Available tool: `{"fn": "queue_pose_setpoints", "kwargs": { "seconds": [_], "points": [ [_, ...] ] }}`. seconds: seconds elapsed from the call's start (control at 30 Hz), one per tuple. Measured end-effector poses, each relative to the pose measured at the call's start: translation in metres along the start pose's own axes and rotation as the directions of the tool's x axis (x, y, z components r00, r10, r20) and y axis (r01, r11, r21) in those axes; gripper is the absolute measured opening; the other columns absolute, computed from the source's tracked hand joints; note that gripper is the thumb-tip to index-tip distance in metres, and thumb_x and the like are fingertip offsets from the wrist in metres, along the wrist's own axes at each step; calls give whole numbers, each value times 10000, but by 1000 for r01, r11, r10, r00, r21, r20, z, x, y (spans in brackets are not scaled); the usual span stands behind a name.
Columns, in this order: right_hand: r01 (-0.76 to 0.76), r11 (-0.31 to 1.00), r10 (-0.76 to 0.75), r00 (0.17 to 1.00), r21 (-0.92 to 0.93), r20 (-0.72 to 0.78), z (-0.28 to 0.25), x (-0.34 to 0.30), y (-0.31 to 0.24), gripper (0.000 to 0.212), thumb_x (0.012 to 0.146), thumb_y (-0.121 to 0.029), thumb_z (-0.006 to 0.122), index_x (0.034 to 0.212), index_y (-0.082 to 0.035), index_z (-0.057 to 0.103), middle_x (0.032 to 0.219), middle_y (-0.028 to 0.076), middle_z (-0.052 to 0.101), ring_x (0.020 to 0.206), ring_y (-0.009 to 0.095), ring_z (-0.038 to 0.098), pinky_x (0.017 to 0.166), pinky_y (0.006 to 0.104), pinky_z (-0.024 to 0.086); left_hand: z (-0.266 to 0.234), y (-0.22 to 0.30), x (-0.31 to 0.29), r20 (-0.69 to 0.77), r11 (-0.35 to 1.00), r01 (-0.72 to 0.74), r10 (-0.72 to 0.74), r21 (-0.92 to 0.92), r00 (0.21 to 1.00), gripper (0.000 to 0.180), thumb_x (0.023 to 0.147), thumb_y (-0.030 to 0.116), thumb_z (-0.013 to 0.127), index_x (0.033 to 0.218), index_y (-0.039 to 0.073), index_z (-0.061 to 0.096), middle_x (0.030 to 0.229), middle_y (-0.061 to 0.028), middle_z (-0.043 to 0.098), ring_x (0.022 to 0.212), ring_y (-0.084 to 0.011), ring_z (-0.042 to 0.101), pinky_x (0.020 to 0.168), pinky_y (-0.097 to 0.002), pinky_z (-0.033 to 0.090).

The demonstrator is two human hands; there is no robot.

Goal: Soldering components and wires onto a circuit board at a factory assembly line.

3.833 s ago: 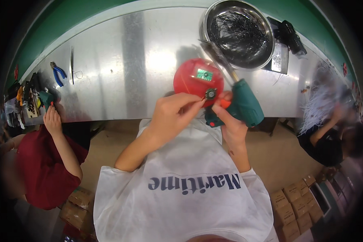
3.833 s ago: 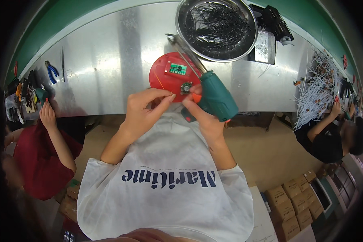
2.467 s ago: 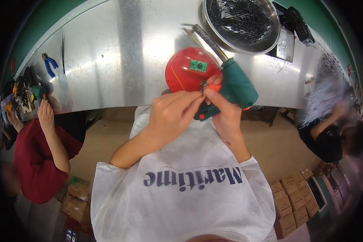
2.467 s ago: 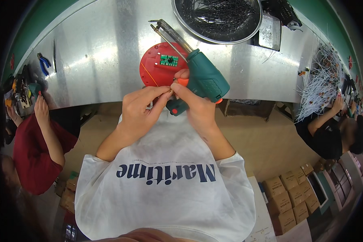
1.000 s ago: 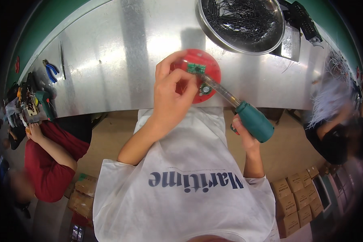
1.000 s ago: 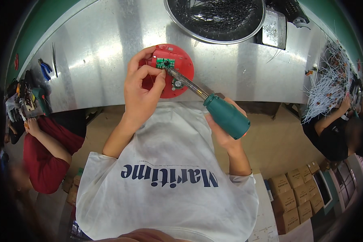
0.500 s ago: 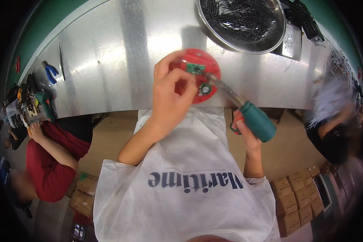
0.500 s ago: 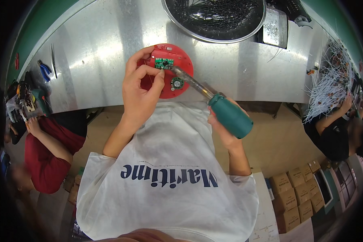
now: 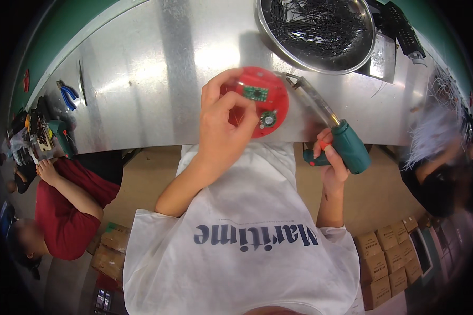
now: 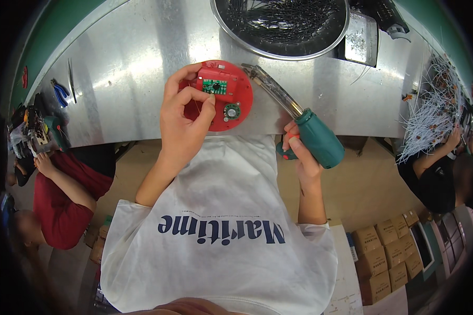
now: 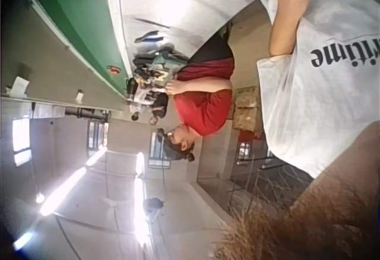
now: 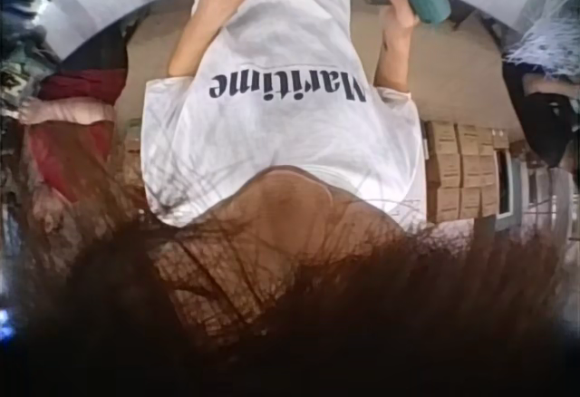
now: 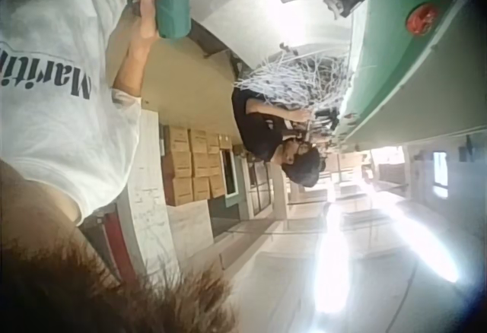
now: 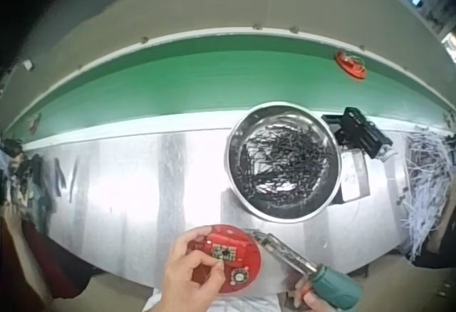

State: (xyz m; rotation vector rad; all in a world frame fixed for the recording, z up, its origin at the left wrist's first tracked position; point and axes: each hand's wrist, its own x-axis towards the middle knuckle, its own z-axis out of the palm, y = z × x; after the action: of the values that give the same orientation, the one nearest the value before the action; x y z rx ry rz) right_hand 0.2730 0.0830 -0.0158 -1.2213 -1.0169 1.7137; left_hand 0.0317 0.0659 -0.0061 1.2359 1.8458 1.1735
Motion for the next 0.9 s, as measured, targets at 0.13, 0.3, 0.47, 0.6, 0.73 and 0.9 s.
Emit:
{"fn": "queue_pose_setpoints", "kwargs": {
  "seconds": [0.13, 0.3, 0.47, 0.6, 0.73, 0.9],
  "points": [
    [-25, 998, 26, 1000, 51, -15, -3, 1, 2, 301, 777, -143, 591, 1016, 34, 544, 950, 175, 545, 614, 196, 538, 589, 293, 444, -3, -2, 2, 24, 999, -27, 26, 35, 999, 60, 718, -19, 659, 743, -1, 608, 1234, -133, 538, 1059, -283, 514, 853, -356, 471],
    [-39, 989, 46, 998, 141, -50, -8, -2, 8, 265, 776, -178, 582, 951, 12, 525, 907, 164, 525, 605, 193, 546, 573, 286, 454, -4, 0, 2, 50, 996, -43, 39, 79, 998, 73, 709, -6, 670, 736, 3, 603, 1229, -144, 543, 1047, -295, 527, 856, -371, 473],
    [-36, 987, 47, 996, 156, -70, -8, -2, 8, 269, 782, -173, 574, 965, 16, 520, 913, 160, 515, 605, 191, 545, 566, 288, 461, -1, 1, 5, 61, 976, -136, 127, 171, 990, 197, 702, 49, 727, 845, 16, 595, 1217, -156, 548, 1032, -315, 543, 864, -390, 469],
    [-5, 970, 29, 995, 245, -93, -4, -1, 4, 310, 795, -161, 575, 1034, 23, 503, 919, 150, 501, 610, 184, 530, 551, 285, 461, 0, 21, 11, 92, 917, -152, 127, 369, 988, 466, 679, 175, 794, 1056, 24, 566, 1204, -165, 540, 1032, -329, 558, 859, -403, 471],
    [14, 967, 19, 992, 256, -124, -3, 3, 9, 355, 809, -154, 569, 1106, 22, 486, 931, 146, 496, 608, 177, 518, 536, 273, 456, -23, 14, 52, 171, 812, -207, 134, 545, 976, 593, 663, 285, 804, 1151, 38, 576, 1165, -158, 549, 990, -336, 583, 839, -409, 480],
    [13, 958, 17, 995, 287, -103, -11, -1, 24, 288, 838, -203, 563, 1047, -19, 489, 948, 107, 516, 616, 154, 511, 543, 285, 417, -95, -26, 185, -229, 918, 15, 83, 395, 970, 705, 760, 424, 767, 1226, -48, 528, 1211, -220, 558, 989, -291, 622, 829, -380, 510]
  ]
}}
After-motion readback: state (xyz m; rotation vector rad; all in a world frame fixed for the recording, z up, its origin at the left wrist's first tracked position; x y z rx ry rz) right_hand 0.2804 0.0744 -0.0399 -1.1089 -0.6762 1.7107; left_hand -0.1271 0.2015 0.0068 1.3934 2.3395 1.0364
